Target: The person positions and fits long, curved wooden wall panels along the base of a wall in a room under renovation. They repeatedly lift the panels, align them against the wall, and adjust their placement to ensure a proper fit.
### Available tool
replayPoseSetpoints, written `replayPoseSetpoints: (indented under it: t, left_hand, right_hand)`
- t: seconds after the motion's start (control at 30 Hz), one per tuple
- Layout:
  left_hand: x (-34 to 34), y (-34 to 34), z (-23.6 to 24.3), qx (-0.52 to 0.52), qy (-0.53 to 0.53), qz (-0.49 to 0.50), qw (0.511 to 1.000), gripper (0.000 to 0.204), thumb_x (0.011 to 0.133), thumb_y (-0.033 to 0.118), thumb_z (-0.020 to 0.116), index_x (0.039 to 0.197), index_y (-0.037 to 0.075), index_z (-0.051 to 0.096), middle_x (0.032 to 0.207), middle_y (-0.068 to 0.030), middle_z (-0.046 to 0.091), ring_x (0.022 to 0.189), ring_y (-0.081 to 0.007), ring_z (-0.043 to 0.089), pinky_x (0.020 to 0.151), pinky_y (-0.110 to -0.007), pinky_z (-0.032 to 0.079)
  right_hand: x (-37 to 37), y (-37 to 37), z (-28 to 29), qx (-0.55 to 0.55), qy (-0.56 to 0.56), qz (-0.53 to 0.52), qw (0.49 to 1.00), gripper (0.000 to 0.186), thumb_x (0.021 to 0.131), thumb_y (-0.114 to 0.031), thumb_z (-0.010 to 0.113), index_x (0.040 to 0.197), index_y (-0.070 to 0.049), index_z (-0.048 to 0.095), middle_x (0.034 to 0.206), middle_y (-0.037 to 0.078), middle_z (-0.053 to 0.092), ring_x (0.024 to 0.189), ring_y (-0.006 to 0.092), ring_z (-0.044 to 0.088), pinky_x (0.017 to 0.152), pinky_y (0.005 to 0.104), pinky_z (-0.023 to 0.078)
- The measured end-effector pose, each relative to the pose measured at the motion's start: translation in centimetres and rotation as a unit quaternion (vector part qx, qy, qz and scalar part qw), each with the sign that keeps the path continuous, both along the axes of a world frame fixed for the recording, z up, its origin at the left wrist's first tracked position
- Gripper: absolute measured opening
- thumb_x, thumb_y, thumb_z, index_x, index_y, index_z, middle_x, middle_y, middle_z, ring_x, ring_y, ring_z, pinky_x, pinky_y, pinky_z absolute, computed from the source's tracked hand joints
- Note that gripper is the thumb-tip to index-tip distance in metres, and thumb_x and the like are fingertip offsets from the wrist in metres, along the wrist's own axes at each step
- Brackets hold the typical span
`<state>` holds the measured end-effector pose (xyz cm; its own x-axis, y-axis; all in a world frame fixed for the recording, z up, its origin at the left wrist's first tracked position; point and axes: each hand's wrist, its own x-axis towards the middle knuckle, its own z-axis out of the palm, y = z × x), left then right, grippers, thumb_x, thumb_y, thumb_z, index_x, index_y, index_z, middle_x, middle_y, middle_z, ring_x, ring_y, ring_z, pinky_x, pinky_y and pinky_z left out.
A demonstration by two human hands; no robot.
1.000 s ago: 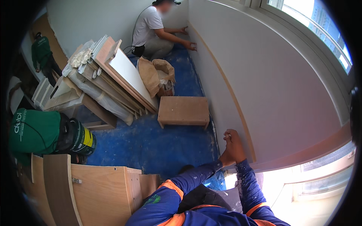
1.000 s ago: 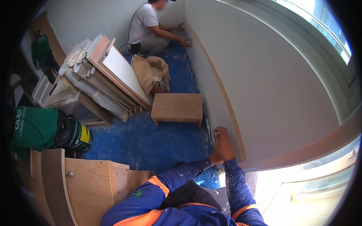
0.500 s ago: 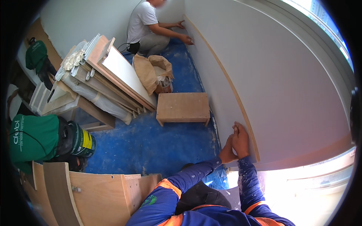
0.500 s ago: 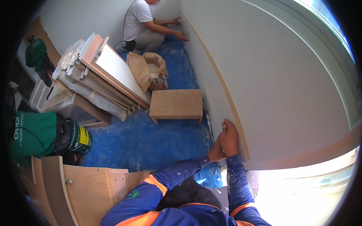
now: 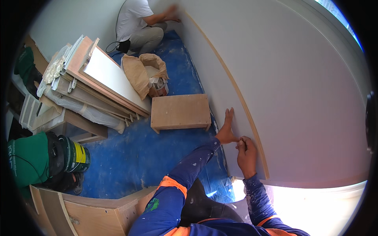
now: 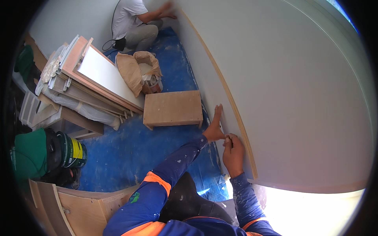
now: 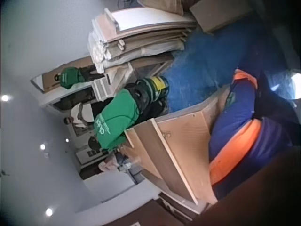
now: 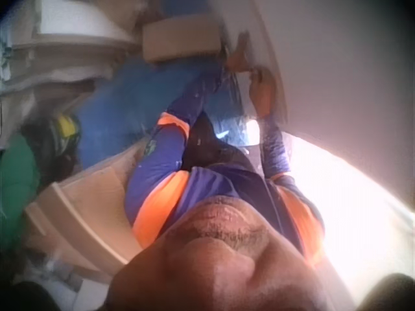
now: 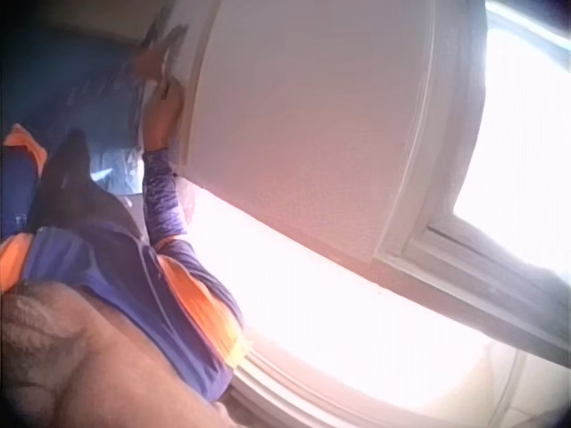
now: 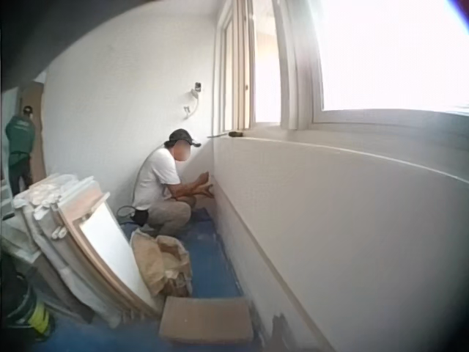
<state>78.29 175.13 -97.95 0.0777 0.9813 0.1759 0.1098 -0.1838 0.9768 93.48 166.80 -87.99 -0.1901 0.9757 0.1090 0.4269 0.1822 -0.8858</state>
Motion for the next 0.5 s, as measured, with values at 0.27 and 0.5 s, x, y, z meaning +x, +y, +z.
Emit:
replayPoseSetpoints:
  t: [0.27, 0.5]
  left_hand:
    - [1.0, 1.0, -2.8, 0.042, -0.21, -0.044, 0.976, 0.16, 0.06, 0.032, 0.103, 0.163, 0.0, -0.014, 0.169, -0.0304, -0.017, 0.159, -0.0444, -0.01, 0.127, -0.056, 0.012]
    - [-1.2, -1.2, 1.3, -0.033, -0.049, 0.02, 0.998, 0.16, 0.049, 0.029, 0.104, 0.168, 0.011, -0.001, 0.169, -0.0297, -0.018, 0.156, -0.0544, -0.011, 0.125, -0.063, 0.018]
  right_hand:
    - [-11.9, 9.7, 7.7, 0.202, 0.029, -0.026, 0.979, 0.016, 0.101, -0.012, 0.067, 0.111, 0.0, 0.069, 0.094, 0.005, 0.072, 0.081, 0.0082, 0.062, 0.071, 0.0254, 0.049]
    - [-30.3, 32.9, 11.1, 0.36, -0.077, 0.035, 0.929, 0.008, 0.095, -0.01, 0.064, 0.097, -0.004, 0.069, 0.083, 0.017, 0.074, 0.073, 0.0343, 0.072, 0.069, 0.0416, 0.057]
